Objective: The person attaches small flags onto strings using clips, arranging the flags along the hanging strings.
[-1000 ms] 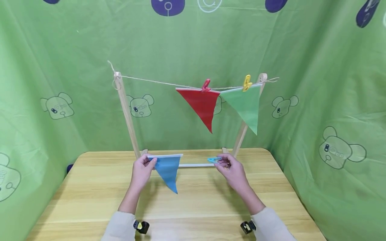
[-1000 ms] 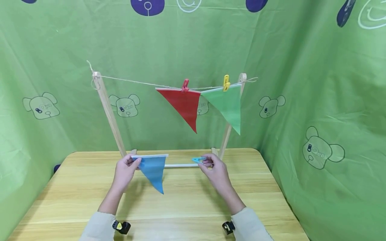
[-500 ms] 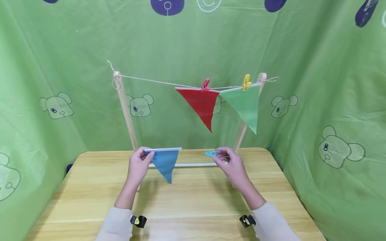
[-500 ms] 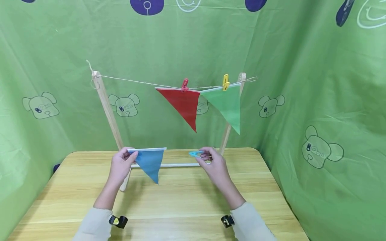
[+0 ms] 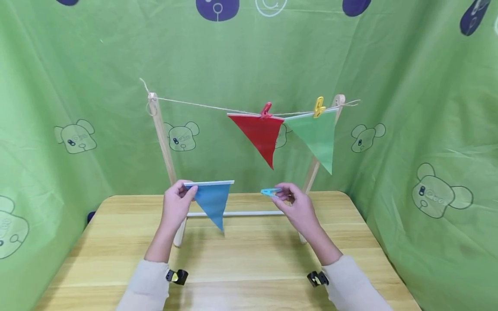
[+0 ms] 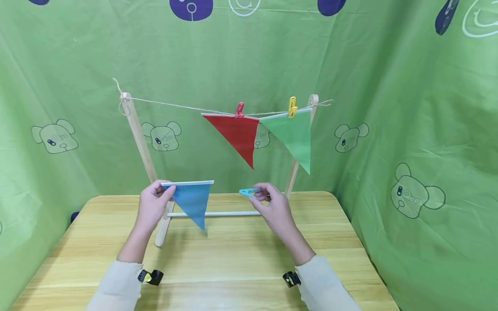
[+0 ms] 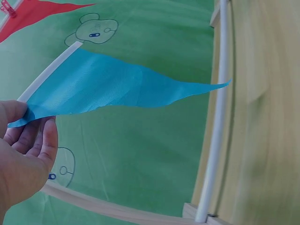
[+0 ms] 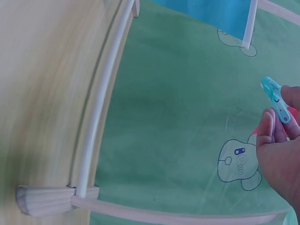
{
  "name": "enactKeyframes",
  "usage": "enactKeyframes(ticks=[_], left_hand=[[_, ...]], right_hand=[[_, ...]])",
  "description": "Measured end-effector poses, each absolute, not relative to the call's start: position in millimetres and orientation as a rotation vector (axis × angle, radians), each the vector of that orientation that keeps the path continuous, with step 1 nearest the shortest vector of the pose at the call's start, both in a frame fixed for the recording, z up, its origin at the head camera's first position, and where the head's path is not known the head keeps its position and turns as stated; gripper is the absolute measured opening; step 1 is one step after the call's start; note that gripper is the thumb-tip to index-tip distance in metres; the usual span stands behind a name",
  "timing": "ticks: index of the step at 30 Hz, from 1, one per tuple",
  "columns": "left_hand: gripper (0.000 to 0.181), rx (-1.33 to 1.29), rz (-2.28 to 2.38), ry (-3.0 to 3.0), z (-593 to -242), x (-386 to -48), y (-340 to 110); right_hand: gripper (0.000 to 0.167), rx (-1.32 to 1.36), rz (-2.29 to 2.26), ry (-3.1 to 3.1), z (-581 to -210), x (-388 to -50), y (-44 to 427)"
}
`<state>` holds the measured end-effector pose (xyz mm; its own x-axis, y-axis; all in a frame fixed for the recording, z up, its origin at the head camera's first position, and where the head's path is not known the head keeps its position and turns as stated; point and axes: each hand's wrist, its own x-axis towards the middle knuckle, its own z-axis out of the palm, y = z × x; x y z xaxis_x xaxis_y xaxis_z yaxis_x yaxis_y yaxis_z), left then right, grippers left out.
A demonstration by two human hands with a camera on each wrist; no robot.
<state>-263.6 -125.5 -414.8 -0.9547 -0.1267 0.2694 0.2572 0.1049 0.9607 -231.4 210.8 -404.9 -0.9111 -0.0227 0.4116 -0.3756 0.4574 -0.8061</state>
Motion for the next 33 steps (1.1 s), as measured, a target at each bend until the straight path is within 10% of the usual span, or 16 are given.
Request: enactKeyframes(ticks=[33], left_hand=[[0.02,-0.155,-1.941,-1.994,-363,-282,-132]], right_hand=[[0.032,0.481,1.418,-2.257,-349,-240,198]])
